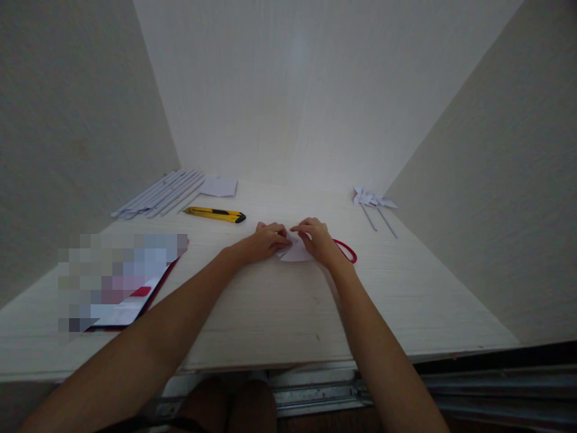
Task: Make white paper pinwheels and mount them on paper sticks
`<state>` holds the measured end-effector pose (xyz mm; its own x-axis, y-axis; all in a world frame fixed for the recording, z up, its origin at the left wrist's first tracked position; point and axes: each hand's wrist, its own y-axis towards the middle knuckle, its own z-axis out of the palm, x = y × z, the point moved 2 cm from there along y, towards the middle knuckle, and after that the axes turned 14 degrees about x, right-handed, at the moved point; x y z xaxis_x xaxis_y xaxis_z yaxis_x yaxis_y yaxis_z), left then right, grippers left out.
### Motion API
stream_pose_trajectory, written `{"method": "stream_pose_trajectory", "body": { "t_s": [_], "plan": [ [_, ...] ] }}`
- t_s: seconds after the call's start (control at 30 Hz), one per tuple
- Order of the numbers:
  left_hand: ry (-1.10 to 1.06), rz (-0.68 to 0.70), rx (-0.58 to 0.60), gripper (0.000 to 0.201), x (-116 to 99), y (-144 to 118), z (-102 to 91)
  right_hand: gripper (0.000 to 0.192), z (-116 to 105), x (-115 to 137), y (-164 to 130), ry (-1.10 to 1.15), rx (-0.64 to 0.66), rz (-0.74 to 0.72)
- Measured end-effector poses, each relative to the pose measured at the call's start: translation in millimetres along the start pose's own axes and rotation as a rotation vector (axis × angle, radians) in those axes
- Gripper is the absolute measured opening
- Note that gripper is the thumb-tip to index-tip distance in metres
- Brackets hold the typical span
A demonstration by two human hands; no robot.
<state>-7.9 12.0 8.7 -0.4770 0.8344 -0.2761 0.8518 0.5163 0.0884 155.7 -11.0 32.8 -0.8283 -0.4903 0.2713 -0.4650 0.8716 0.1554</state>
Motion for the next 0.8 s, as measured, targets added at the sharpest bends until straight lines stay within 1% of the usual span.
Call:
{"method": "stream_pose_trajectory", "body": {
  "t_s": [0.07, 0.2, 0.3, 0.4, 0.47, 0.57, 0.7, 0.8],
  "plan": [
    [-0.002, 0.004, 0.001, 0.024, 0, 0, 0.3, 0.025, -1, -2, -3, 0.015, 0.006, -0.005],
    [0.016, 0.001, -0.005, 0.025, 0, 1, 0.5, 0.021, 2, -5, -6, 0.006, 0.068, -0.016],
    [0.03, 0.002, -0.002, 0.026, 0, 1, 0.6, 0.022, 4, -5, -5, 0.008, 0.065, -0.009],
    [0.033, 0.016, -0.005, 0.027, 0, 1, 1.0, 0.019, 6, -4, -3, 0.021, 0.038, 0.113],
    [0.028, 0.015, -0.01, 0.027, 0, 1, 1.2, 0.017, 7, -3, -1, 0.024, 0.05, 0.227],
    [0.022, 0.005, -0.015, 0.026, 0, 1, 1.2, 0.02, 8, 1, 1, 0.04, 0.081, 0.359],
    [0.027, -0.001, -0.007, 0.027, 0, 1, 1.4, 0.022, 10, 4, 1, 0.103, 0.029, 0.498],
    [0.029, 0.007, -0.01, 0.028, 0, 1, 1.4, 0.023, 13, 5, 0, 0.14, 0.012, 0.559]
  ]
}}
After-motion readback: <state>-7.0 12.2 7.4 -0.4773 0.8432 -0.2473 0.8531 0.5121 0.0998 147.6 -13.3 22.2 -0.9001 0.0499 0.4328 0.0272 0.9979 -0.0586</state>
